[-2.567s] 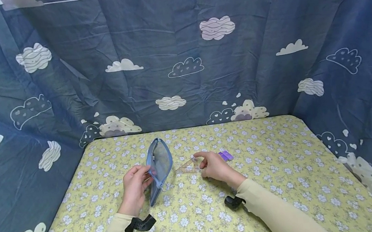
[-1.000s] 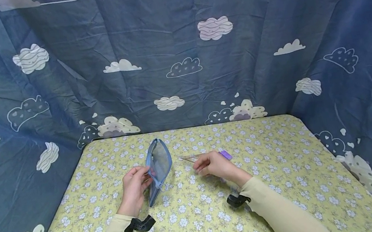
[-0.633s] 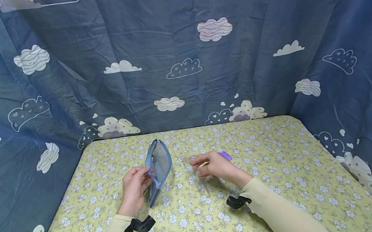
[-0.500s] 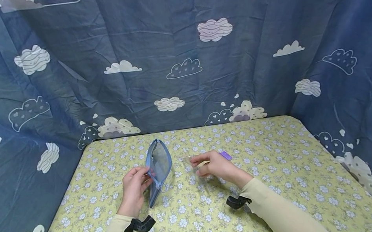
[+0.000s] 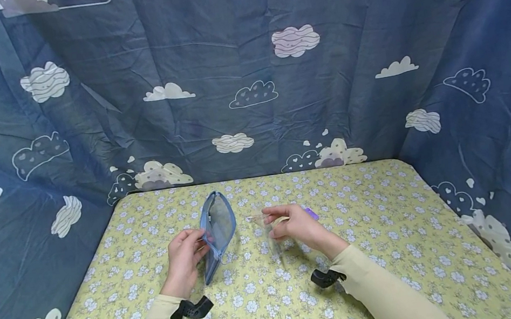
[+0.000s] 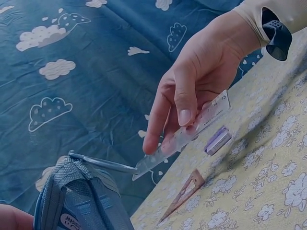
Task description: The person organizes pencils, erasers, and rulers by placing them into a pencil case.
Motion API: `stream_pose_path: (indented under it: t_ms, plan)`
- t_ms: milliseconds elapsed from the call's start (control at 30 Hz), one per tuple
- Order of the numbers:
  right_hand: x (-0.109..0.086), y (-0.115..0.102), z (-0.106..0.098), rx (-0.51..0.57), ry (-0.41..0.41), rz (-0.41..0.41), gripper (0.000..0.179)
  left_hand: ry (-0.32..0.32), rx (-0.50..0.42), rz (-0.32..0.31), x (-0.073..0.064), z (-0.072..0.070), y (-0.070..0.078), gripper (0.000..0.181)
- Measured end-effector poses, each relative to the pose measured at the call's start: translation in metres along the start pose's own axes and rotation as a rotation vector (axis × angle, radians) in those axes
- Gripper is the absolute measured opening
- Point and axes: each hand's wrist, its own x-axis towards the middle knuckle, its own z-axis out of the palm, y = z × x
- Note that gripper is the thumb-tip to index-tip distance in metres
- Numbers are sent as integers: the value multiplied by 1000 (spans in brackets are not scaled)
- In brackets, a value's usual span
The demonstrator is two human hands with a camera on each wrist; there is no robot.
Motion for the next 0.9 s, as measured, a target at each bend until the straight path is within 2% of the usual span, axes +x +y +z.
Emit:
stream_pose_path:
  t_ms: [267,900]
  plan:
    - [-1,-5,0,11,6,-5,67,24,-7,0,1,0,2,13]
    - [-7,-23,9,32,34,-32,71,5,2,21,0,-2,1,15]
